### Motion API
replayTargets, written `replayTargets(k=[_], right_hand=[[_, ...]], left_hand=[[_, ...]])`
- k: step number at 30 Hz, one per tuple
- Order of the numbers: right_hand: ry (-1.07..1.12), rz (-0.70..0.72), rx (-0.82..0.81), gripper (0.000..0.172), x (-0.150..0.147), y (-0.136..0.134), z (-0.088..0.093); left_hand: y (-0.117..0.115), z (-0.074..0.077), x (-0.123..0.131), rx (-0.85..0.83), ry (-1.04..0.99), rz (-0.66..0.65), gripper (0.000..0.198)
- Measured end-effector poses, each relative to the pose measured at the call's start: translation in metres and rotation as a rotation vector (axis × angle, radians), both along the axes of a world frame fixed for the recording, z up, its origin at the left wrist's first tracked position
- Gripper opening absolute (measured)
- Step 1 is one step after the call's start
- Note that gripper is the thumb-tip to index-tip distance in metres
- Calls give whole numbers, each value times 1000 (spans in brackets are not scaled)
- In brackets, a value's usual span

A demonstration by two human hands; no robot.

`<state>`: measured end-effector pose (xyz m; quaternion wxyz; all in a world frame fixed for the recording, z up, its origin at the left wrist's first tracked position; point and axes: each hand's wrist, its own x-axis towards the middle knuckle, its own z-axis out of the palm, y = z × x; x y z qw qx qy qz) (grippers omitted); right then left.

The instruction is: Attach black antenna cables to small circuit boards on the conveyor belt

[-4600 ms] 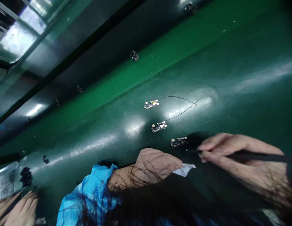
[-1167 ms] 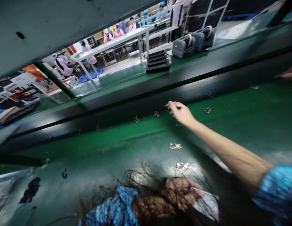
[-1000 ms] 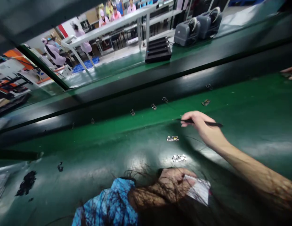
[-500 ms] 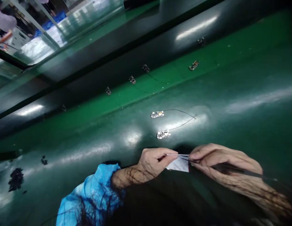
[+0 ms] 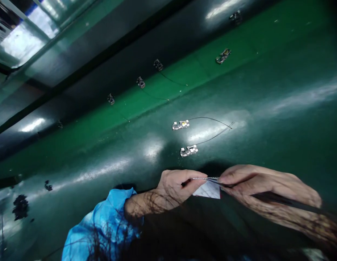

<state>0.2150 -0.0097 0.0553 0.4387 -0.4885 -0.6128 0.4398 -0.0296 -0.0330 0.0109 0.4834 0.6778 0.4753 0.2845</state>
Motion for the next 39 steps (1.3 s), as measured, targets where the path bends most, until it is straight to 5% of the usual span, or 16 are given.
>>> replayTargets(k=[6, 11, 14, 18, 22, 31, 39], right_hand=[[40, 111, 191, 46, -1, 4, -1], [86, 101, 146, 21, 7, -11, -15], [153, -6, 35, 20, 8, -14, -25], [100, -204, -145, 23, -4, 11, -25], [33, -212, -216, 28, -21, 38, -27], [10, -138, -183, 19, -25, 28, -36], [14, -128, -203, 18, -22, 27, -32]], left_hand=[[1, -3, 1, 79, 18, -11, 11], [-1, -6, 4, 117, 1, -17, 11], [-2, -8, -2, 163, 11, -83, 15], [3, -9, -18, 500, 207, -242, 26], [12, -5, -25, 784, 409, -199, 28], [8, -5, -21, 735, 461, -293, 31], [16, 2, -13, 821, 423, -182, 30]])
